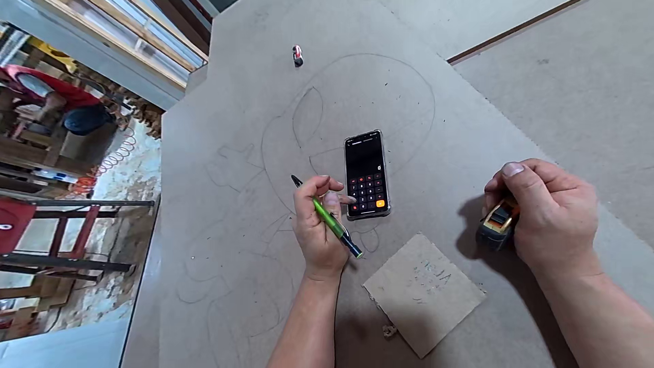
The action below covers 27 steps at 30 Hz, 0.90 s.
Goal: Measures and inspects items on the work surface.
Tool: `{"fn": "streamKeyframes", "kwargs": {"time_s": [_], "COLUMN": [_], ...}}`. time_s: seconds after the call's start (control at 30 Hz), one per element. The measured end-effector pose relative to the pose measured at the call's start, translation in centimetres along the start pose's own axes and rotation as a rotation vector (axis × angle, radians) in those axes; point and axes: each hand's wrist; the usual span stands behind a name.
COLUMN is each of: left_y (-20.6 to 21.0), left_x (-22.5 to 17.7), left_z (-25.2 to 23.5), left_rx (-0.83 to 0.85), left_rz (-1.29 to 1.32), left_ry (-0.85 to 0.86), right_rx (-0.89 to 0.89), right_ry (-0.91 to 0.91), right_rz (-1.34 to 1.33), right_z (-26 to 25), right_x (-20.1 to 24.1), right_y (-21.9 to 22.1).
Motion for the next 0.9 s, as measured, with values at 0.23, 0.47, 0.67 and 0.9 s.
{"fn": "streamKeyframes", "kwargs": {"time_s": [0.23, 0.47, 0.67, 0.9], "left_y": [0.16, 0.54, 0.51, 0.79], "left_x": [0.09, -0.15, 0.21, -0.06], "left_z": [-0.05, 0.24, -0.06, -0.09], "left_rx": [0.007, 0.148, 0.071, 0.078], "left_rz": [-0.018, 0.093, 0.061, 0.086], "left_ry": [0.0, -0.007, -0.007, -0.01], "right_rx": [0.001, 0.005, 0.001, -0.001], "right_ry": [0.006, -0.004, 0.0, 0.006], "right_rz": [-0.002, 0.004, 0.002, 0.005], "right_z": [-0.05, -0.09, -0.07, -0.05], "right_x": [0.01, -0.11, -0.09, -0.02], "right_y": [-0.02, -0.08, -0.1, -0.04]}}
Point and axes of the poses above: each hand's wrist, its own z-axis away from the middle knuckle, its own y-axis out of the palm, x = y × z, and after that the axes turned 11 degrees about -x, right-handed
